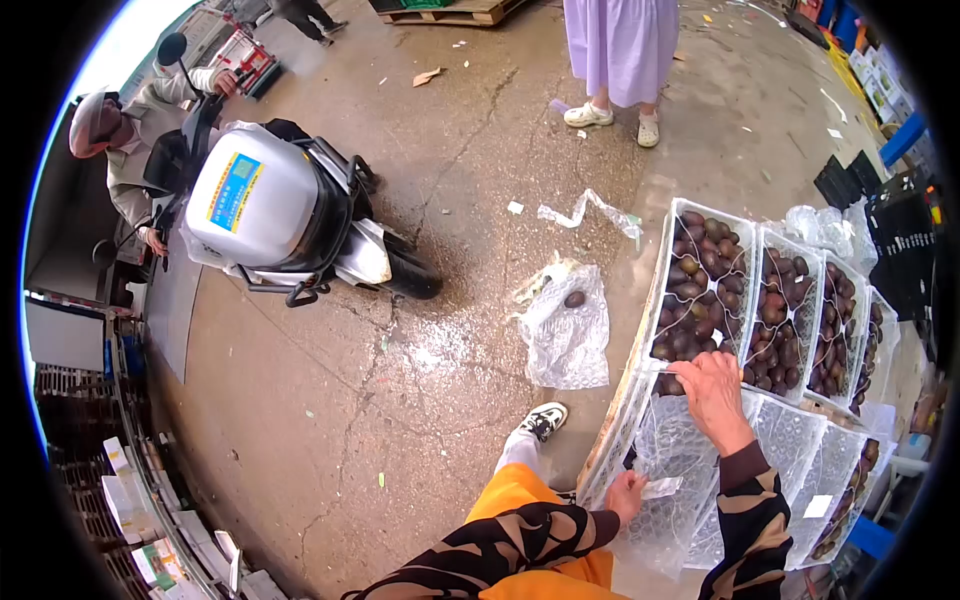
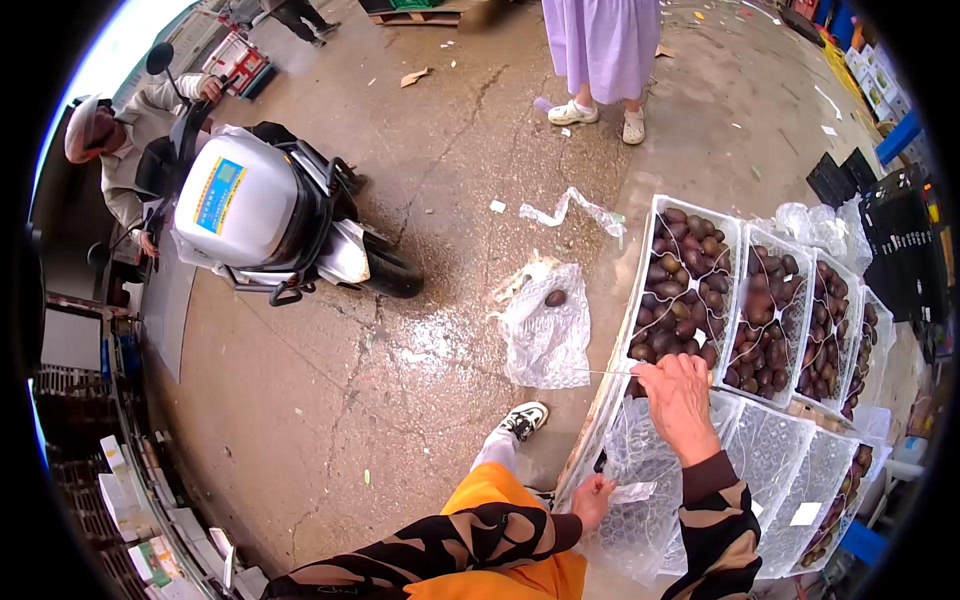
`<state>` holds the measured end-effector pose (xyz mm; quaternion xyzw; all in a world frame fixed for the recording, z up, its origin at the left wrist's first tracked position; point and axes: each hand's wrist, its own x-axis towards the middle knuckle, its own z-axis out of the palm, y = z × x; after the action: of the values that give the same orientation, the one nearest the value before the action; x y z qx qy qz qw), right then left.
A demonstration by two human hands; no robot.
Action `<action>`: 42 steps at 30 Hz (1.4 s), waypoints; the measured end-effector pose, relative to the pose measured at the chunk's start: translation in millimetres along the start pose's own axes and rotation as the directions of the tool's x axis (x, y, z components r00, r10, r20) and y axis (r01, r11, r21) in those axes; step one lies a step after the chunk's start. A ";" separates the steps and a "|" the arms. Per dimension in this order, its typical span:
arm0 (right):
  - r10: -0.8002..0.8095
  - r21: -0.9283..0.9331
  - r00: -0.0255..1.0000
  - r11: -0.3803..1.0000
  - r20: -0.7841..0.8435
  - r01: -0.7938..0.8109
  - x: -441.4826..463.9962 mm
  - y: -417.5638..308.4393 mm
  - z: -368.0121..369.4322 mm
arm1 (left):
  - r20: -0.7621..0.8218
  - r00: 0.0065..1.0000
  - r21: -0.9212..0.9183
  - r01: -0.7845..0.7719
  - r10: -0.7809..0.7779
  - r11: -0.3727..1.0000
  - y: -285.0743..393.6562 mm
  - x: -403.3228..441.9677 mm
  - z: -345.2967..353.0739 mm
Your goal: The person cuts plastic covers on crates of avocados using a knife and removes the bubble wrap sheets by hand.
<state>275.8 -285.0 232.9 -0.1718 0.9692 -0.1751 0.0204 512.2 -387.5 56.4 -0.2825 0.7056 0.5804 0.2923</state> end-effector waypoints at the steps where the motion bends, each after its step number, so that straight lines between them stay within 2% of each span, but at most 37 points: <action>1: 0.097 0.078 0.986 0.993 -0.138 -0.087 -17.7 -7.5 -16.5 | -0.003 0.998 0.079 -0.055 0.055 0.995 -4.9 -0.8 -3.9; 2: 0.238 0.180 0.957 0.961 -0.163 -0.208 -39.8 -11.8 -28.9 | 0.174 0.984 0.218 -0.015 -0.024 0.976 7.6 -1.8 -24.1; 3: 0.289 0.261 0.924 0.939 -0.252 -0.223 -67.0 -3.8 -22.0 | 0.167 0.982 0.188 -0.125 0.093 0.974 35.1 -24.6 -45.2; 5: 0.478 0.388 0.810 0.856 -0.340 -0.342 -119.3 -4.3 -8.3 | 0.358 0.914 0.210 -0.277 0.190 0.938 13.2 -20.8 -83.5; 6: 0.613 0.529 0.723 0.749 -0.320 -0.400 -153.1 1.2 17.1 | 0.446 0.869 0.207 -0.333 0.214 0.920 -12.1 -16.1 -100.5; 8: 0.822 0.770 0.533 0.469 -0.201 -0.433 -197.5 -1.5 39.1 | 0.441 0.871 0.353 -0.389 0.216 0.851 -8.1 -10.0 -144.7; 9: 0.897 0.857 0.430 0.296 -0.099 -0.421 -220.6 -12.0 43.1 | 0.331 0.925 0.276 -0.286 0.188 0.918 8.8 -12.0 -168.1; 10: 0.849 0.782 0.430 0.482 -0.307 -0.395 -250.0 -5.0 67.9 | 0.177 0.957 0.454 -0.286 0.230 0.844 10.8 3.1 -189.7; 11: 0.760 0.665 0.419 0.644 -0.497 -0.378 -282.4 10.2 110.3 | 0.063 0.974 0.485 -0.219 0.216 0.846 29.6 5.0 -207.7; 12: 0.868 0.994 0.491 0.101 -0.068 -0.041 -320.8 24.3 149.7 | 0.017 0.961 0.512 -0.245 0.276 0.823 36.0 16.3 -224.2; 13: 0.803 0.811 0.465 -0.526 0.374 0.256 -358.7 37.8 188.1 | -0.041 0.961 0.579 -0.200 0.273 0.790 44.6 26.3 -233.7; 14: 0.839 0.910 0.424 -0.407 0.342 0.073 -359.0 13.3 160.3 | -0.045 0.965 0.507 -0.202 0.260 0.838 55.2 28.1 -243.4; 15: 0.872 0.951 0.380 -0.273 0.307 -0.142 -347.7 -25.2 109.0 | -0.044 0.961 0.535 -0.209 0.274 0.818 58.7 37.5 -250.6; 16: 0.902 0.926 0.336 -0.150 0.272 -0.347 -335.8 -64.0 57.2 | -0.031 0.952 0.541 -0.241 0.305 0.806 48.3 56.0 -255.5; 19: 0.874 0.934 0.383 -0.186 0.299 -0.306 -354.3 -96.4 24.4 | -0.010 0.985 0.447 -0.150 0.173 0.882 66.1 25.0 -249.0; 20: 0.863 0.936 0.412 -0.172 0.294 -0.306 -359.1 -99.1 21.1 | -0.001 0.976 0.417 -0.196 0.216 0.888 51.9 23.7 -248.1; 21: 0.869 0.933 0.408 -0.148 0.281 -0.326 -364.0 -99.1 24.0 | -0.025 0.983 0.283 -0.165 0.179 0.945 51.0 2.7 -244.1; 22: 0.871 0.931 0.412 -0.123 0.268 -0.345 -371.9 -96.1 30.2 | -0.056 0.973 0.274 -0.201 0.224 0.941 25.9 6.1 -243.6; 25: 0.863 0.915 0.450 -0.034 0.230 -0.402 -404.0 -84.5 50.1 | -0.213 0.912 0.470 -0.219 0.350 0.855 -15.4 -35.1 -250.3; 28: 0.885 0.916 0.349 -0.176 0.308 -0.360 -441.9 -83.7 48.5 | -0.214 0.937 0.518 -0.130 0.275 0.846 -41.9 -59.3 -259.3; 29: 0.888 0.920 0.320 -0.229 0.331 -0.317 -455.5 -85.5 44.7 | -0.208 0.912 0.613 -0.160 0.353 0.774 -45.4 -62.8 -259.0; 30: 0.896 0.921 0.266 -0.286 0.355 -0.265 -469.8 -93.4 37.3 | -0.164 0.947 0.557 -0.142 0.276 0.818 -38.4 -67.1 -259.6; 32: 0.912 0.914 0.137 -0.359 0.387 -0.190 -501.7 -117.7 23.4 | -0.016 0.976 0.399 -0.194 0.218 0.896 -38.1 -56.2 -253.8; 33: 0.920 0.918 0.073 -0.372 0.384 -0.141 -518.0 -129.8 23.2 | 0.018 0.966 0.420 -0.240 0.256 0.875 -18.1 -70.8 -242.1; 34: 0.918 0.915 0.014 -0.395 0.397 -0.079 -540.3 -138.5 34.1 | 0.077 0.967 0.335 -0.254 0.242 0.907 -23.0 -54.1 -232.7; 35: 0.905 0.901 -0.039 -0.424 0.423 -0.093 -560.4 -154.7 41.3 | 0.124 0.965 0.240 -0.256 0.232 0.936 -32.4 -41.3 -226.2; 36: 0.894 0.888 -0.077 -0.448 0.442 -0.105 -574.1 -166.7 48.7 | 0.204 0.964 0.228 -0.216 0.170 0.950 -32.2 -43.0 -219.0; 38: 0.877 0.864 -0.133 -0.479 0.462 -0.158 -594.6 -193.6 67.5 | 0.342 0.938 0.204 -0.137 0.061 0.969 -18.9 -54.3 -205.6; 39: 0.860 0.836 -0.166 -0.508 0.482 -0.205 -599.2 -207.5 78.3 | 0.370 0.928 0.173 -0.122 0.050 0.977 -14.4 -52.5 -197.9; 41: 0.818 0.801 -0.189 -0.573 0.544 -0.172 -598.0 -237.0 93.1 | 0.405 0.914 0.133 -0.031 -0.025 0.991 -38.9 -71.0 -200.3; 42: 0.812 0.797 -0.171 -0.582 0.558 -0.163 -597.4 -255.4 96.5 | 0.388 0.922 0.041 -0.009 -0.007 0.999 -41.4 -91.1 -203.2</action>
<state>930.2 -338.5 218.6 0.6867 0.3676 -0.6236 -0.0661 586.6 -589.0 128.3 -0.1553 0.6460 0.6100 0.4318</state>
